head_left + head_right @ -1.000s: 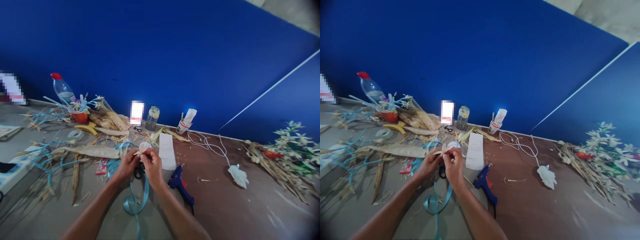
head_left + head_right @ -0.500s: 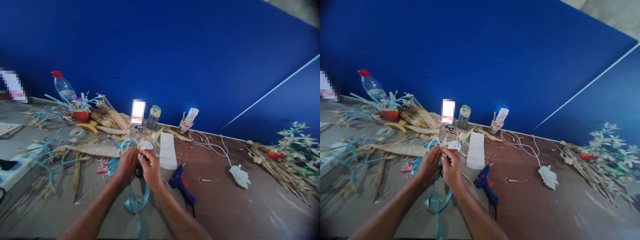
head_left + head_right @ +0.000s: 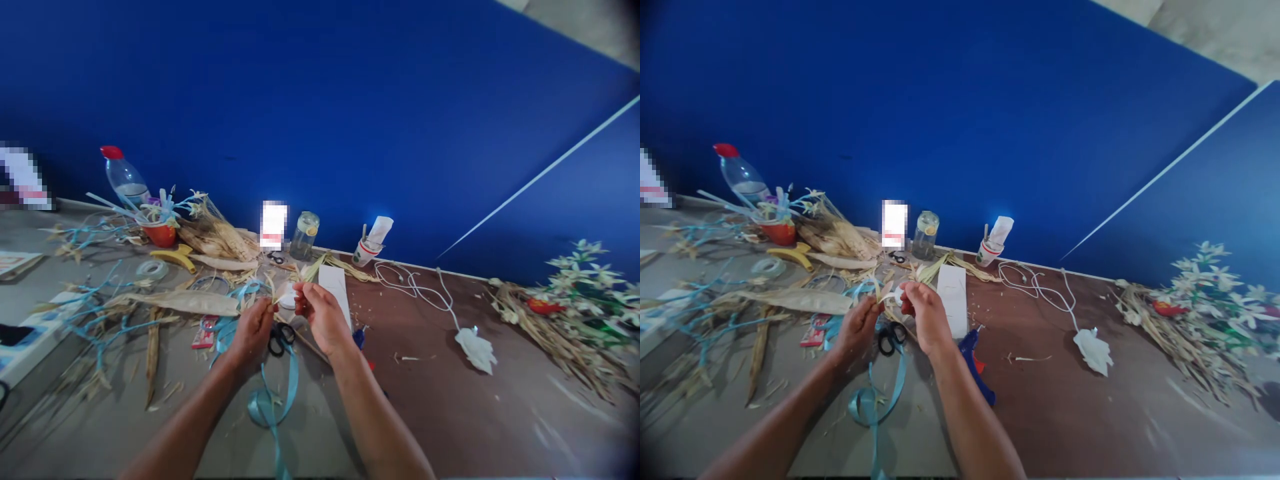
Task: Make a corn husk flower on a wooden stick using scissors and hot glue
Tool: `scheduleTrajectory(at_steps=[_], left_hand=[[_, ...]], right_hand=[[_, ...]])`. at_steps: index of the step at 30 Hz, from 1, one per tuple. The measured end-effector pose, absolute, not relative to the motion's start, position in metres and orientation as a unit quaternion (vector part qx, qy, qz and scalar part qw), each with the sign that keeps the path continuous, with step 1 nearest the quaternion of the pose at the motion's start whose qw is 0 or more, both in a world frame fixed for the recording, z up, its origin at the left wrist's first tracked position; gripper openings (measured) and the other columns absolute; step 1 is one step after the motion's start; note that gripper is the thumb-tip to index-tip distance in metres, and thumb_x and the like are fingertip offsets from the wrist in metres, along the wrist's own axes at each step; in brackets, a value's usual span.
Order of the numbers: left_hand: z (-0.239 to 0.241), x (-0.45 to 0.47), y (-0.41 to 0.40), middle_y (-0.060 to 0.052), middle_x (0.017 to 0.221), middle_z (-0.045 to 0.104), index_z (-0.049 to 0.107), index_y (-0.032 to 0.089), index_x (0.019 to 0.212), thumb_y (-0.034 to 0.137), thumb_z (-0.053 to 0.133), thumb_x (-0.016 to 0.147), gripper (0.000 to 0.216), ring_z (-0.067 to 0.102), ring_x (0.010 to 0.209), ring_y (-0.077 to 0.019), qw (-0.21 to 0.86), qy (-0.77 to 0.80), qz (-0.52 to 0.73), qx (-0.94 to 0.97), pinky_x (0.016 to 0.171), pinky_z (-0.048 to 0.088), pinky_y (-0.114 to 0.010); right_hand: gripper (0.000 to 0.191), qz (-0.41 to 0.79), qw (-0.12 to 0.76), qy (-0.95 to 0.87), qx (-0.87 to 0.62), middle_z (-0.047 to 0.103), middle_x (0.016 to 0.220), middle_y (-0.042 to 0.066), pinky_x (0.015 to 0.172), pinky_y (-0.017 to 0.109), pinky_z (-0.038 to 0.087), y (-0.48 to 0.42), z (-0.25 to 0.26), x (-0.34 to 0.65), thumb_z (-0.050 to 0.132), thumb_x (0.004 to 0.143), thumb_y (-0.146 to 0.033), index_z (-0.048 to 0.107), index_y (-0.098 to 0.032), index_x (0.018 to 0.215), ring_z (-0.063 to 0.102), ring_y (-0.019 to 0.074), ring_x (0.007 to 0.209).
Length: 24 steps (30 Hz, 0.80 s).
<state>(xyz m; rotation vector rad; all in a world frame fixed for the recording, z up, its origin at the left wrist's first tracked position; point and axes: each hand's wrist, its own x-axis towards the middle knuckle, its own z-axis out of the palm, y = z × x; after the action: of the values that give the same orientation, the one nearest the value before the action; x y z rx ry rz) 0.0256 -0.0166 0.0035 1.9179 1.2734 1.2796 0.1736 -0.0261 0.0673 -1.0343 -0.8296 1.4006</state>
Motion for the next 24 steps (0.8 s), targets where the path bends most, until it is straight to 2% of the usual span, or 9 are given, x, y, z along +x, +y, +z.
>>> scheduleTrajectory(at_steps=[4,8,11,18,24], left_hand=[[0.002,0.027,-0.017,0.002,0.063,0.050,0.045,0.020,0.068,0.025,0.039,0.088,0.022,0.044,0.055,-0.0112,0.251,0.452,0.481,0.708,0.053,0.035,-0.023],[-0.004,0.026,-0.015,0.001,0.067,0.052,0.046,0.020,0.070,0.024,0.040,0.088,0.019,0.046,0.059,-0.0114,0.247,0.427,0.475,0.729,0.056,0.037,-0.023],[-0.009,0.026,-0.015,0.001,0.070,0.053,0.049,0.020,0.073,0.023,0.040,0.089,0.019,0.048,0.063,-0.0124,0.244,0.410,0.464,0.746,0.060,0.039,-0.024],[-0.006,0.025,-0.016,-0.001,0.071,0.052,0.050,0.019,0.075,0.019,0.039,0.089,0.018,0.049,0.067,-0.0142,0.218,0.382,0.459,0.771,0.060,0.039,-0.025],[-0.003,0.025,-0.016,0.000,0.067,0.049,0.046,0.020,0.070,0.014,0.040,0.087,0.020,0.046,0.063,-0.0131,0.183,0.343,0.494,0.778,0.056,0.037,-0.024]], right_hand=[[0.046,0.648,0.470,-0.396,-0.450,0.056,0.071,0.000,0.058,0.023,0.039,-0.013,0.084,0.184,0.072,0.062,-0.058,0.067,-0.015,0.076,0.049,0.0086,0.059],[0.043,0.636,0.344,-0.502,-0.474,0.055,0.064,-0.002,0.058,0.023,0.036,-0.004,0.090,0.189,0.075,0.059,-0.055,0.065,-0.015,0.072,0.047,0.0092,0.059],[0.038,0.591,0.283,-0.578,-0.486,0.053,0.058,-0.004,0.056,0.023,0.033,0.000,0.094,0.192,0.074,0.062,-0.050,0.065,-0.015,0.073,0.043,0.0088,0.055],[0.013,0.535,0.227,-0.654,-0.485,0.052,0.056,-0.005,0.053,0.022,0.029,0.003,0.104,0.196,0.064,0.069,-0.027,0.064,-0.014,0.069,0.040,0.0076,0.054],[0.013,0.718,0.233,-0.481,-0.447,0.055,0.055,-0.004,0.049,0.021,0.032,0.009,0.092,0.194,0.068,0.060,-0.025,0.061,-0.015,0.065,0.044,0.0071,0.049]])
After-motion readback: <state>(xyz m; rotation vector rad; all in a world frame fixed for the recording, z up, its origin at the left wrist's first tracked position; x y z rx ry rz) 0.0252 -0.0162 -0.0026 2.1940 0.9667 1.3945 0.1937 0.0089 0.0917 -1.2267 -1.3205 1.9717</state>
